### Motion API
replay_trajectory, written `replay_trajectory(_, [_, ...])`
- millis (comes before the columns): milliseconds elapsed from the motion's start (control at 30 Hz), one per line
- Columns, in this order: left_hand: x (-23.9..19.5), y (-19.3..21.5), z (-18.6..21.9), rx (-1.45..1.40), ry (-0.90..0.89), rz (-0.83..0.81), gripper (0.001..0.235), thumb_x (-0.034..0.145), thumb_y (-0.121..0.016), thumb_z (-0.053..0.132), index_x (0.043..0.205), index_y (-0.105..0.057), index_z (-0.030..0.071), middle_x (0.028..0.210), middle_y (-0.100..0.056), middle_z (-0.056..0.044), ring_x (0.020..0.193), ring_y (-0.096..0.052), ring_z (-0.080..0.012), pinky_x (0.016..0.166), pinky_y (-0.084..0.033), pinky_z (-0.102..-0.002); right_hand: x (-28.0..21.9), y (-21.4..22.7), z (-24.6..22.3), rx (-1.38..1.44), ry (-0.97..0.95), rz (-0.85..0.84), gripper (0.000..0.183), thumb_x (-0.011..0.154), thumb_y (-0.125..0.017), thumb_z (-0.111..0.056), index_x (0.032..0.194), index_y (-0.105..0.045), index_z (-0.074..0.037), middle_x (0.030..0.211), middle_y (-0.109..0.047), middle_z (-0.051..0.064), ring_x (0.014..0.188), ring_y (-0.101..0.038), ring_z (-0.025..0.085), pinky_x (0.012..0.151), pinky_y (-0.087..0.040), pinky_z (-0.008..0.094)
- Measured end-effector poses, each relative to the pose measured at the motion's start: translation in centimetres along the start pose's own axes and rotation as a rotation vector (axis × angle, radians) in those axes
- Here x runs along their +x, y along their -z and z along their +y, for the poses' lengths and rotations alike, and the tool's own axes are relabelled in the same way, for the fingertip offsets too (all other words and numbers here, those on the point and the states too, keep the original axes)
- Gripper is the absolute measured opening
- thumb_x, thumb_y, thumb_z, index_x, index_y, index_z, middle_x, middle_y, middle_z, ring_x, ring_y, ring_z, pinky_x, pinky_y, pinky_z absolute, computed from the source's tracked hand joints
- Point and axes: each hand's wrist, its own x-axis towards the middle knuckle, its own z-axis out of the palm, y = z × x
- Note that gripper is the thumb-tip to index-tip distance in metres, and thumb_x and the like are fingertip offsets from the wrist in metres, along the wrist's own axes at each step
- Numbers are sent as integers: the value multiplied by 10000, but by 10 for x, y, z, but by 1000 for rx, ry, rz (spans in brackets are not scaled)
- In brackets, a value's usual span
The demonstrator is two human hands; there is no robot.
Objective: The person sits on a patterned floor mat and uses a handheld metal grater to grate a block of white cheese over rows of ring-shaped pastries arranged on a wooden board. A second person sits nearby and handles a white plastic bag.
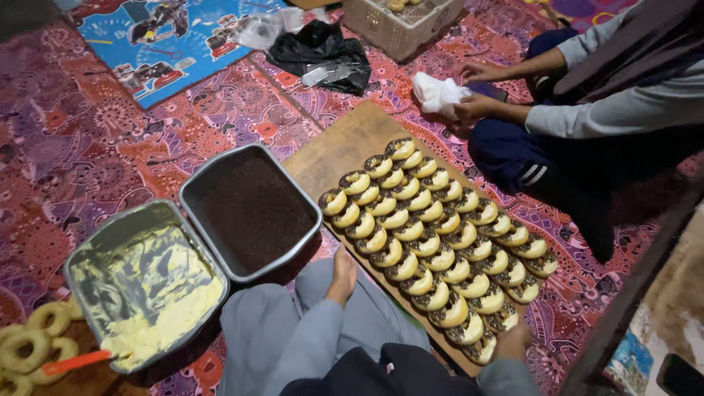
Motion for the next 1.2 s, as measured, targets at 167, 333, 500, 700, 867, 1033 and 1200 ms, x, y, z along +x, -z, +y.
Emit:
replay_trajectory(167, [25,-28,-24,-41,21,-31,623,1064,-371,478,1485,-437,24,1523,-520,-127,1374,-519,-304,1179,-383,-461,-12,14,-11,15,-13,-5,424,1036,-404,-348,1311,-606,-96,1289,-643,117,1158,-608,306,999,-492,555])
replay_trajectory(333, [25,-24,-26,-26,-51,-103,663,1041,-406,486,1526,-402,33,1556,-495,-118,1415,-477,-299,1197,-357,-446,-1,20,-15,33,-51,-91,449,1038,-395,-344,1340,-599,-83,1326,-643,132,1197,-615,323,1025,-489,571])
replay_trajectory(500, [26,-18,-25,71,11,-112,728,1010,-429,545,1547,-375,57,1589,-450,-103,1448,-429,-283,1207,-317,-433,4,14,-31,49,-107,-223,473,1040,-386,-340,1369,-592,-69,1362,-642,148,1236,-621,341,1052,-486,588])
replay_trajectory(700, [26,-15,-19,184,123,8,774,1004,-447,586,1573,-345,72,1616,-402,-110,1474,-377,-288,1219,-273,-454,-23,-1,-47,-91,-212,-55,620,1053,-332,-565,1459,-500,-127,1483,-558,106,1351,-537,342,1116,-406,616])
replay_trajectory(867, [26,-18,-18,152,167,-71,792,985,-445,602,1578,-331,88,1631,-387,-77,1492,-362,-271,1214,-272,-445,-43,-4,-61,-419,-148,106,591,1050,-352,-517,1412,-523,-83,1411,-566,146,1237,-545,335,1028,-405,597])
replay_trajectory(1033, [3,-15,-21,227,-102,45,676,1016,-487,383,1602,-236,157,1640,-288,-35,1495,-334,-230,1221,-298,-399,-53,-50,-90,-943,469,563,344,1075,-440,-249,1233,-624,-5,1172,-644,209,969,-596,295,866,-481,449])
replay_trajectory(1200, [-52,-3,-6,1046,-595,90,515,934,-549,115,1439,-457,78,1467,-534,-131,1347,-537,-279,1131,-406,-385,-31,-199,-145,-346,698,-33,283,1077,-601,-125,1222,-614,117,1315,-640,333,854,-578,387,734,-456,475])
